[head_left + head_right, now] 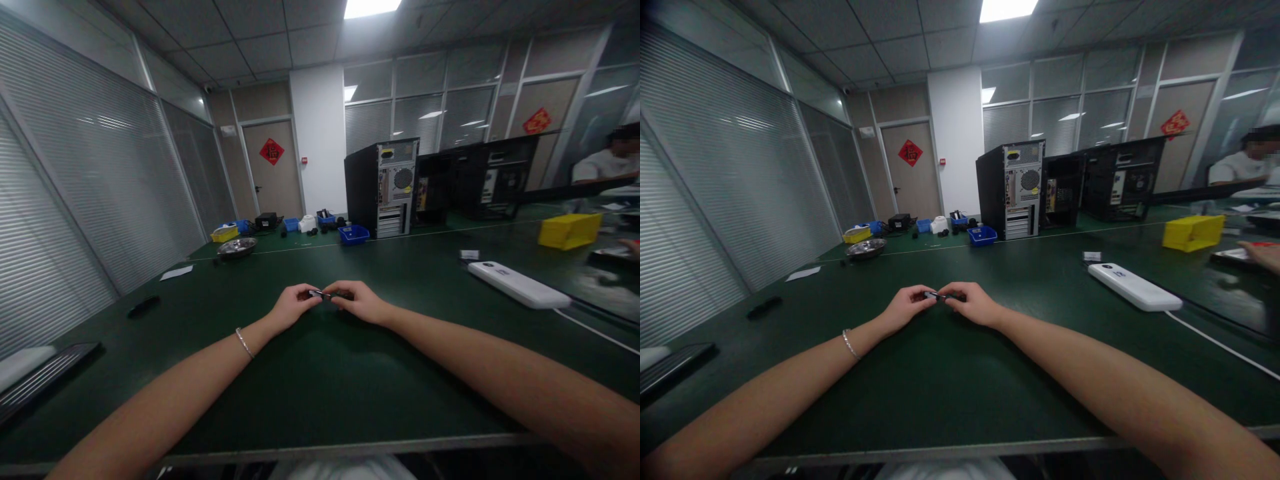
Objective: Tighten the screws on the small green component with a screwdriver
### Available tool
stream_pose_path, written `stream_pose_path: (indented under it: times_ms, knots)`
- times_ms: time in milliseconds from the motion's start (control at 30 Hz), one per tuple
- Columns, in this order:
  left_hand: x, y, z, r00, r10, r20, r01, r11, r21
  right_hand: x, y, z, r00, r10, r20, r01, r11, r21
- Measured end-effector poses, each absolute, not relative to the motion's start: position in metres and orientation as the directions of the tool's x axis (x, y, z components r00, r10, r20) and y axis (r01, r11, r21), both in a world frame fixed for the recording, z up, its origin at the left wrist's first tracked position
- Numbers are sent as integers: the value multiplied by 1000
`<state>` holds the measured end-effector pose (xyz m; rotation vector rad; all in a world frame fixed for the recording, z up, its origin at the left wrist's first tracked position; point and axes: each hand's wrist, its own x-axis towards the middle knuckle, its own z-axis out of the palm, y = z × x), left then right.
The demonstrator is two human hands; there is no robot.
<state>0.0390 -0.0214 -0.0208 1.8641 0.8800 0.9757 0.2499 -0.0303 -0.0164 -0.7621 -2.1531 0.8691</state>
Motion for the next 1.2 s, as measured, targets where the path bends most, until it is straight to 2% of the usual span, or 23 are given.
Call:
stream_pose_path:
  times_ms: [133, 433, 833, 1200]
  knots:
    - [39, -21, -22, 440, 849, 292, 209, -413, 886, 250, -31, -15, -590, 720, 366, 255, 596, -762]
    - [34, -14, -25, 269, 910, 316, 144, -362, 921, 249, -28, -17, -522, 771, 366, 247, 547, -800]
    - [34, -15, -26, 366, 884, 292, 165, -370, 914, 250, -35, -11, -573, 753, 323, 276, 549, -789]
    - [31, -12, -27, 422, 887, 188, 104, -253, 962, 254, -25, -18, -614, 728, 306, 216, 527, -822]
